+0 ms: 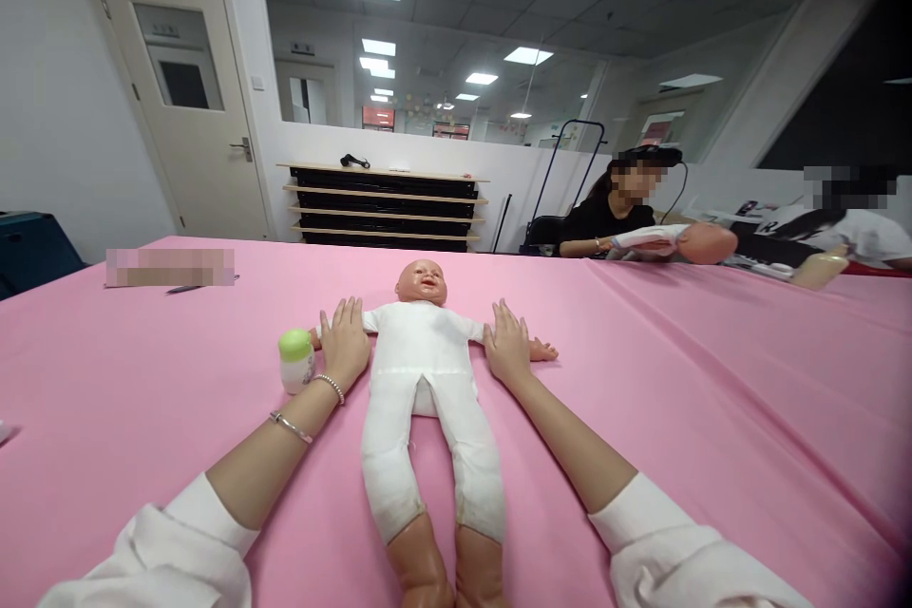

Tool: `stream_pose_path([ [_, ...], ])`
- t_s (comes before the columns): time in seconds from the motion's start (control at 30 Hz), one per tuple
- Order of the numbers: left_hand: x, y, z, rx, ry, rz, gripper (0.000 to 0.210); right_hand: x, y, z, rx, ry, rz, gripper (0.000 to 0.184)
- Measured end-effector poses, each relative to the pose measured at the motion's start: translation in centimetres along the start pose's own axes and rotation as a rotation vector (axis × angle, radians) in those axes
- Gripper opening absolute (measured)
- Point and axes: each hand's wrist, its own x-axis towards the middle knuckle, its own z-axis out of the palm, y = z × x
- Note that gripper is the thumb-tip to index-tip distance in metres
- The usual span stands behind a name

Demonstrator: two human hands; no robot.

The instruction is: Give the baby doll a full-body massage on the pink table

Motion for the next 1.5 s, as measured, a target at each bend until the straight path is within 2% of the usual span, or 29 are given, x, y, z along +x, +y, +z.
stream_pose_path([
  [0.13,0.4,0.5,0.3,-0.256,0.036,0.125,0.048,0.0,-1.1,0.7,0.268,-0.021,-0.111,0.055],
  [0.2,0.5,0.7,0.5,-0.349,0.011,0.188,0.048,0.0,-1.6,1.0,0.357,-0.135,-0.179,0.057],
  [0.3,0.6,0.7,0.8,-0.341,-0.115,0.242,0.046,0.0,-2.2,1.0,0.396,-0.362,-0.273,0.056],
  [0.37,0.6,0.7,0.9,-0.285,-0.227,0.25,0.044,0.0,-2.4,0.8,0.384,-0.428,-0.29,0.055],
  [0.47,0.6,0.6,1.0,-0.219,-0.312,0.26,0.044,0.0,-2.4,0.6,0.349,-0.428,-0.273,0.056],
  [0.57,0.7,0.3,0.9,-0.157,-0.304,0.255,0.045,0.1,-2.2,0.3,0.279,-0.401,-0.24,0.056],
  [0.73,0.8,-0.4,1.1,0.016,-0.179,0.193,0.044,0.0,-2.0,-0.2,0.102,-0.325,-0.202,0.047],
  [0.93,0.5,-0.6,0.8,0.156,-0.054,0.026,0.042,-0.2,-1.8,0.0,-0.022,-0.212,-0.02,0.049],
  [1.0,0.6,-0.4,0.7,0.141,-0.007,0.032,0.044,-0.2,-1.7,0.3,-0.008,-0.144,-0.025,0.049],
  [1.07,0.7,-0.2,0.7,0.093,0.007,0.103,0.047,-0.1,-1.8,0.4,0.04,-0.092,-0.117,0.051],
  [1.17,0.9,0.1,0.7,-0.001,-0.108,0.252,0.048,0.0,-2.0,0.5,0.138,-0.158,-0.289,0.052],
  [1.23,1.0,0.1,0.8,-0.043,-0.221,0.297,0.047,0.1,-2.1,0.4,0.193,-0.248,-0.323,0.051],
  [1.3,1.0,-0.1,1.0,-0.051,-0.274,0.297,0.046,0.2,-2.1,0.3,0.212,-0.297,-0.311,0.05],
  [1.5,0.9,-0.8,1.3,0.061,-0.204,0.236,0.044,0.1,-1.7,-0.4,0.013,-0.327,-0.216,0.045],
])
